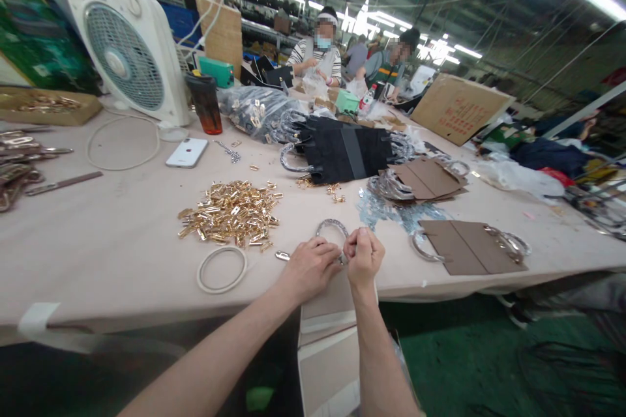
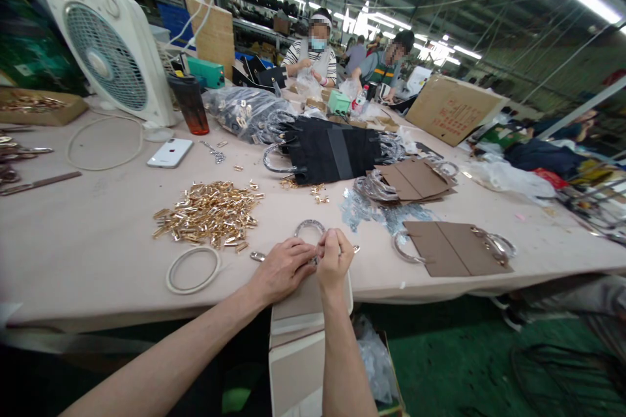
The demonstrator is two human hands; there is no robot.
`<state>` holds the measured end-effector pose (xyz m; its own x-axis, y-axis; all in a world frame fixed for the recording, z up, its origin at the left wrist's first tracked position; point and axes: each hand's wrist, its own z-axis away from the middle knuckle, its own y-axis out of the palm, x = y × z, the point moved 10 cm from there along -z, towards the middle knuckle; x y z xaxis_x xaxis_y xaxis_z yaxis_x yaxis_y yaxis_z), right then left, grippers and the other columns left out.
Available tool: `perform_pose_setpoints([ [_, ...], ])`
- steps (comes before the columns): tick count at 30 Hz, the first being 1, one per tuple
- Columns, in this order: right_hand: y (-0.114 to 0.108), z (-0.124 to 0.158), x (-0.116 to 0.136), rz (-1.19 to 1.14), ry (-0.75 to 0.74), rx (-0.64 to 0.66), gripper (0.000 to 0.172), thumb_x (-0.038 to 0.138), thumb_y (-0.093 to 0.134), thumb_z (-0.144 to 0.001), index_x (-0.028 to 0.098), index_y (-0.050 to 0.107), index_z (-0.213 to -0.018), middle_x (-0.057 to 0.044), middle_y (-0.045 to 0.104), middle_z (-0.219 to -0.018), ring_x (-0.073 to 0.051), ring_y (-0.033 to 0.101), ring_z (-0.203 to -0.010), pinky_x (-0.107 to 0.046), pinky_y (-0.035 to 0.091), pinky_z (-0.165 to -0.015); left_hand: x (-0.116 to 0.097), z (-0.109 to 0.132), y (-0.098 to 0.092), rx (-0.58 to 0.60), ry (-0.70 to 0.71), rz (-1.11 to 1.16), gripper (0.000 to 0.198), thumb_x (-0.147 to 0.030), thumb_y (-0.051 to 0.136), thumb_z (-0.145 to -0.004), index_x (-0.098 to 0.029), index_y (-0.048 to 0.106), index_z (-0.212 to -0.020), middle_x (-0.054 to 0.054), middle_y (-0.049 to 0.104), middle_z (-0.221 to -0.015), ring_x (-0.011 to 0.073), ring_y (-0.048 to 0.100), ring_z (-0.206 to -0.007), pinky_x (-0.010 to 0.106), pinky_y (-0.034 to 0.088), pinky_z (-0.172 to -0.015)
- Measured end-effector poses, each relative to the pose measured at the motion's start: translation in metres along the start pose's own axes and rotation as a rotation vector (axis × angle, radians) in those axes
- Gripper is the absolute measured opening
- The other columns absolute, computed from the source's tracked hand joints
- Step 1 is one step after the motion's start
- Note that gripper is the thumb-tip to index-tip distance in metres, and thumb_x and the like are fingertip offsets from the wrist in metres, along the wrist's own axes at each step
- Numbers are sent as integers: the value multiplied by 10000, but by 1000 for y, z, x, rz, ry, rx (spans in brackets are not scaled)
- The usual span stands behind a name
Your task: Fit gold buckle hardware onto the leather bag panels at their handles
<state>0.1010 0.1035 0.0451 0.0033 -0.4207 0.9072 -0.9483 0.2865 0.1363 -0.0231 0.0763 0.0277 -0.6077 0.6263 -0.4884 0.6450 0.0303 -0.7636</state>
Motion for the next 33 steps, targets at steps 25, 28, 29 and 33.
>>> perform_pose_setpoints([
  [25, 15, -13, 41, -167, -113, 115, 428, 396, 573, -1004, 211, 502, -625, 77, 379, -501, -79, 351, -395, -230, 257, -409, 6, 0, 1, 32, -57, -13, 435, -454, 784, -871, -295, 656, -1255, 38, 741, -1224, 265, 601, -1210, 407, 509, -959],
  [28, 18, -8, 25, -71, -59, 156, 441, 388, 571, -1006, 210, 486, -611, 70, 398, -509, -81, 358, -420, -233, 280, -430, 8, -1, 2, 53, -77, -27, 367, -467, 758, -889, -302, 675, -1205, 38, 749, -1166, 267, 600, -1205, 406, 506, -958],
  [29, 18, -7, 22, -58, -42, 162, 440, 384, 569, -1007, 210, 482, -612, 70, 396, -511, -82, 357, -425, -233, 281, -432, 8, -1, 2, 65, -83, -32, 359, -478, 750, -893, -303, 675, -1196, 37, 749, -1163, 268, 596, -1208, 406, 503, -959],
  [33, 13, -7, 39, -165, -97, 117, 399, 343, 550, -1012, 215, 479, -642, 78, 362, -509, -83, 337, -416, -229, 269, -422, 10, 0, 6, 98, -95, -33, 408, -503, 744, -891, -292, 657, -1230, 35, 739, -1223, 274, 572, -1243, 410, 490, -980],
])
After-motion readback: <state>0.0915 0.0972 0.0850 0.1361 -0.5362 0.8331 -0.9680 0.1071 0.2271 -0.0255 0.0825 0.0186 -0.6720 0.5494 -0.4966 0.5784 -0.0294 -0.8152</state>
